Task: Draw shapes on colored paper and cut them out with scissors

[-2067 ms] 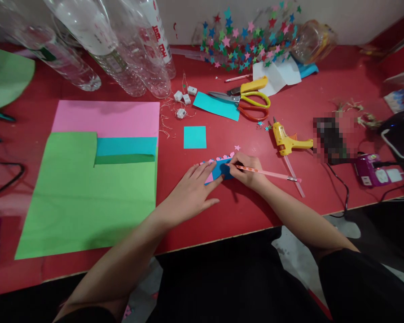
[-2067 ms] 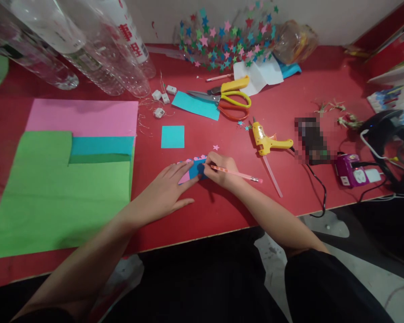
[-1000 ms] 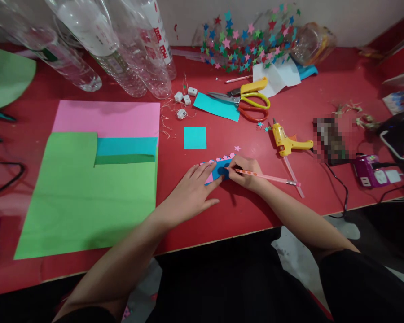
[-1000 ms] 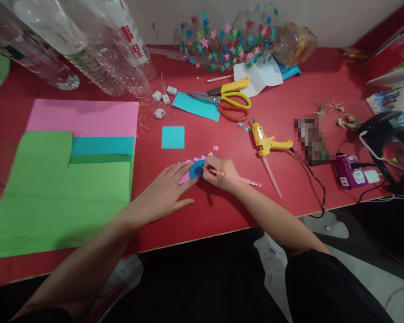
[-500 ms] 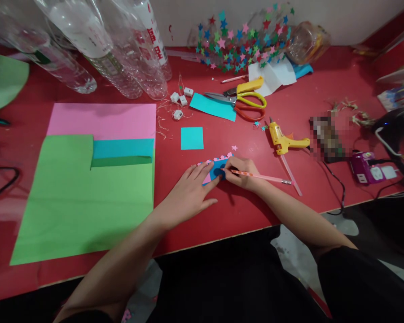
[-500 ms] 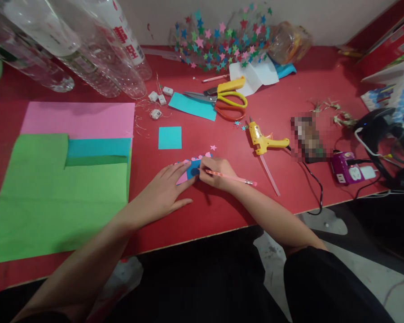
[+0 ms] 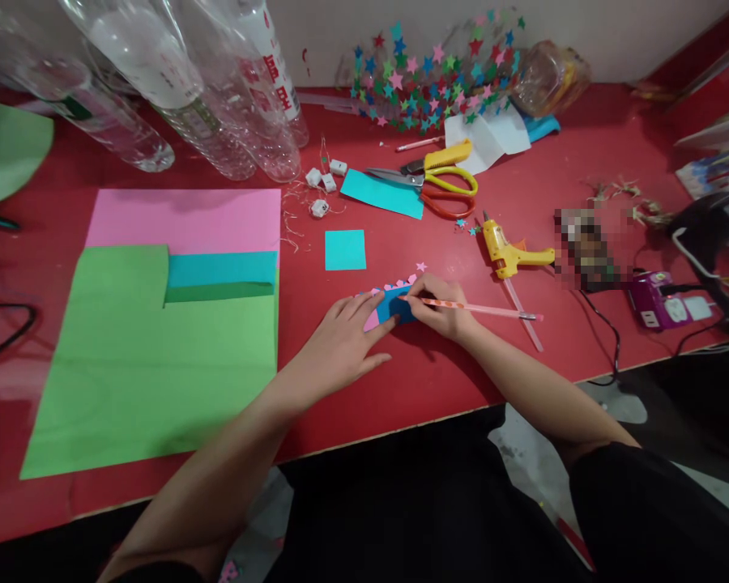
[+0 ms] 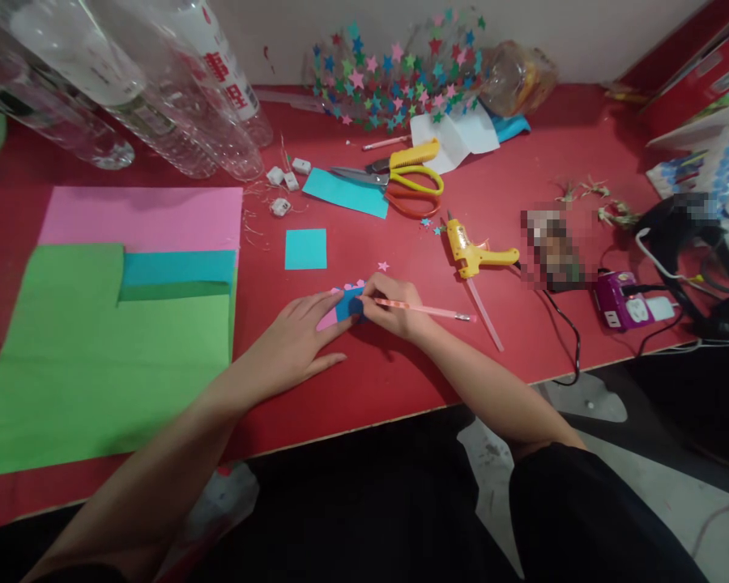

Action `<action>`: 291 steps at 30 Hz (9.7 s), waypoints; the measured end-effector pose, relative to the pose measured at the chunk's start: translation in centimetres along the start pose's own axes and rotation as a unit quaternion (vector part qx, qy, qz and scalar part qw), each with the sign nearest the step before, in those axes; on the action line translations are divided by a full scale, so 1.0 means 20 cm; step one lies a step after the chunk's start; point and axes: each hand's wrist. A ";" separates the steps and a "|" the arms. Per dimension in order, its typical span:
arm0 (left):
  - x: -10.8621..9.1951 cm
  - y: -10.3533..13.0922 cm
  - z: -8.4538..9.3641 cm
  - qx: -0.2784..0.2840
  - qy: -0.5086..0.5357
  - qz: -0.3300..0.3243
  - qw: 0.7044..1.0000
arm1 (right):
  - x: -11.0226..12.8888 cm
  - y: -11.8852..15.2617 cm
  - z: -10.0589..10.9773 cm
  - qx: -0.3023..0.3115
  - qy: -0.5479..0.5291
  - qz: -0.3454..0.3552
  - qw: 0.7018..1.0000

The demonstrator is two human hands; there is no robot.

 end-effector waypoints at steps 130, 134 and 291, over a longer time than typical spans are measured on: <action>0.04 -0.02 -0.03 -0.035 -0.020 -0.013 0.999 | 0.10 0.05 -0.05 -0.008 -0.180 -0.102 0.978; 0.04 -0.02 -0.03 -0.034 -0.017 -0.014 0.999 | 0.05 0.05 -0.07 -0.003 -0.213 -0.112 0.971; 0.04 -0.01 0.00 -0.025 0.012 -0.008 1.000 | -0.02 0.06 0.01 0.029 0.061 -0.022 0.997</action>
Point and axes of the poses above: each hand's wrist, its own y-axis away from the middle knuckle, its own z-axis out of the back of the hand, x = y × z, and after that the axes turned 14 degrees about -y, right-handed
